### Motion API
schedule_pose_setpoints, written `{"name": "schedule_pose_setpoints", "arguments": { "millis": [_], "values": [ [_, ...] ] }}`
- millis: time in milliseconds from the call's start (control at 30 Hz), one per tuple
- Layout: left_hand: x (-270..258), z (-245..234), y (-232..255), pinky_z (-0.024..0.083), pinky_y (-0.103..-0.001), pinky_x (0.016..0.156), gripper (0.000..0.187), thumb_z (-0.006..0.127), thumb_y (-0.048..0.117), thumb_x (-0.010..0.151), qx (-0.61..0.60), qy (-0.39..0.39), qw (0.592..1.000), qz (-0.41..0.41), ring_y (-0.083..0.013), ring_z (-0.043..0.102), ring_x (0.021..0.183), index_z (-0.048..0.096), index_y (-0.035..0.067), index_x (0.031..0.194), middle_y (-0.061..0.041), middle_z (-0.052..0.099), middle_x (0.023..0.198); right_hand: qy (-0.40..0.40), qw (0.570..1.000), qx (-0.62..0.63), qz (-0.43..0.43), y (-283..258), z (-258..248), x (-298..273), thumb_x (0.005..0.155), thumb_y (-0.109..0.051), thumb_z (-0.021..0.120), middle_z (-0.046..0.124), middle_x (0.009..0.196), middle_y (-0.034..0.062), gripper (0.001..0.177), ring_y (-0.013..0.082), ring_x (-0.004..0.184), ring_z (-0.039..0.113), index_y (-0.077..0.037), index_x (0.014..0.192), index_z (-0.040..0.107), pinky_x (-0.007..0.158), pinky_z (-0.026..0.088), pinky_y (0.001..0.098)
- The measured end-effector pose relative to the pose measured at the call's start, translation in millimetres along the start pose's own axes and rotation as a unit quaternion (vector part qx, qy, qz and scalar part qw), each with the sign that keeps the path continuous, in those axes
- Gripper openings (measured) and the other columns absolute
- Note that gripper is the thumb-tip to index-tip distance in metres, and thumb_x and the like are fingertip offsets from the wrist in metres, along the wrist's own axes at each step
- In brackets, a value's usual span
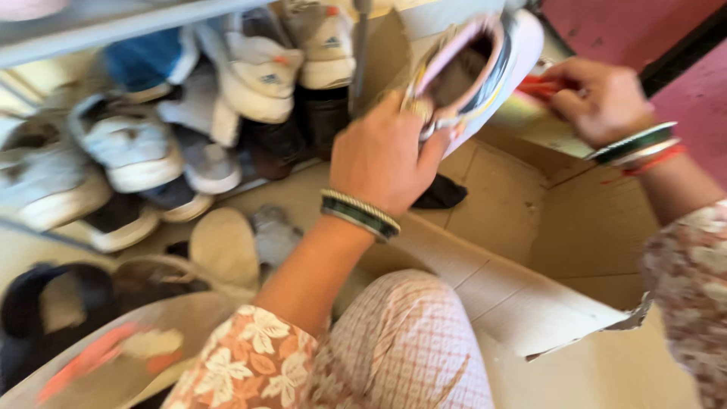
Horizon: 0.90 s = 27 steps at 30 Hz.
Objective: The person sits on the floor and wipes a dark stain on the tiled floor with a cloth. They then open a cardboard box, remove several pairs of shoes and sandals, and wipe each item with the cloth before placing them back into the box. The person also wipes the inside of the box and continues cleaning individual shoes and sandals one by one.
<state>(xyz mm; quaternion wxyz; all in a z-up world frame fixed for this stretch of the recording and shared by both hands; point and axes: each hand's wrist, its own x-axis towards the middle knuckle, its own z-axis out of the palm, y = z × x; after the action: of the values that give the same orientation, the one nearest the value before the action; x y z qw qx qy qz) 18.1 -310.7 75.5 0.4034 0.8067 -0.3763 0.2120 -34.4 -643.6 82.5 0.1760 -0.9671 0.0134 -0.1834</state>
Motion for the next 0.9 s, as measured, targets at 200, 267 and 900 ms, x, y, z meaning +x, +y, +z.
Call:
{"name": "schedule_pose_setpoints", "arguments": {
  "millis": [200, 267, 900],
  "values": [
    [3, -140, -9, 0.051, -0.054, 0.064, 0.046, 0.070, 0.055, 0.091, 0.141, -0.032, 0.989, 0.042, -0.0400, 0.067, 0.072, 0.071, 0.009, 0.080, -0.017, 0.066, 0.072, 0.042, 0.985, -0.065, -0.157, -128, -23, -8, 0.095, -0.008, 0.061, 0.071, 0.094, 0.0192, 0.024, 0.0337, 0.083, 0.068, -0.001, 0.115, 0.072, 0.078, 0.055, 0.0426],
    [-9, -195, -9, 0.053, -0.055, 0.065, 0.053, 0.069, 0.061, 0.089, 0.233, -0.099, 0.967, 0.038, -0.0411, 0.068, 0.074, 0.073, 0.008, 0.083, -0.018, 0.069, 0.075, 0.054, 0.966, -0.098, -0.231, -170, -14, -6, 0.093, -0.012, 0.065, 0.071, 0.096, 0.0176, 0.022, 0.0361, 0.087, 0.068, -0.003, 0.111, 0.072, 0.080, 0.055, 0.0441],
    [-170, -251, -109, 0.056, -0.044, 0.093, 0.044, 0.080, 0.032, 0.080, 0.399, -0.398, 0.788, -0.248, -0.0323, 0.068, 0.112, 0.071, 0.012, 0.118, -0.013, 0.067, 0.126, -0.225, 0.955, 0.027, -0.191, -341, 329, -104, 0.079, -0.008, 0.066, 0.047, 0.143, 0.0267, 0.051, 0.0527, 0.127, 0.049, -0.021, 0.129, 0.058, 0.097, 0.046, 0.0558]
  ]
}}
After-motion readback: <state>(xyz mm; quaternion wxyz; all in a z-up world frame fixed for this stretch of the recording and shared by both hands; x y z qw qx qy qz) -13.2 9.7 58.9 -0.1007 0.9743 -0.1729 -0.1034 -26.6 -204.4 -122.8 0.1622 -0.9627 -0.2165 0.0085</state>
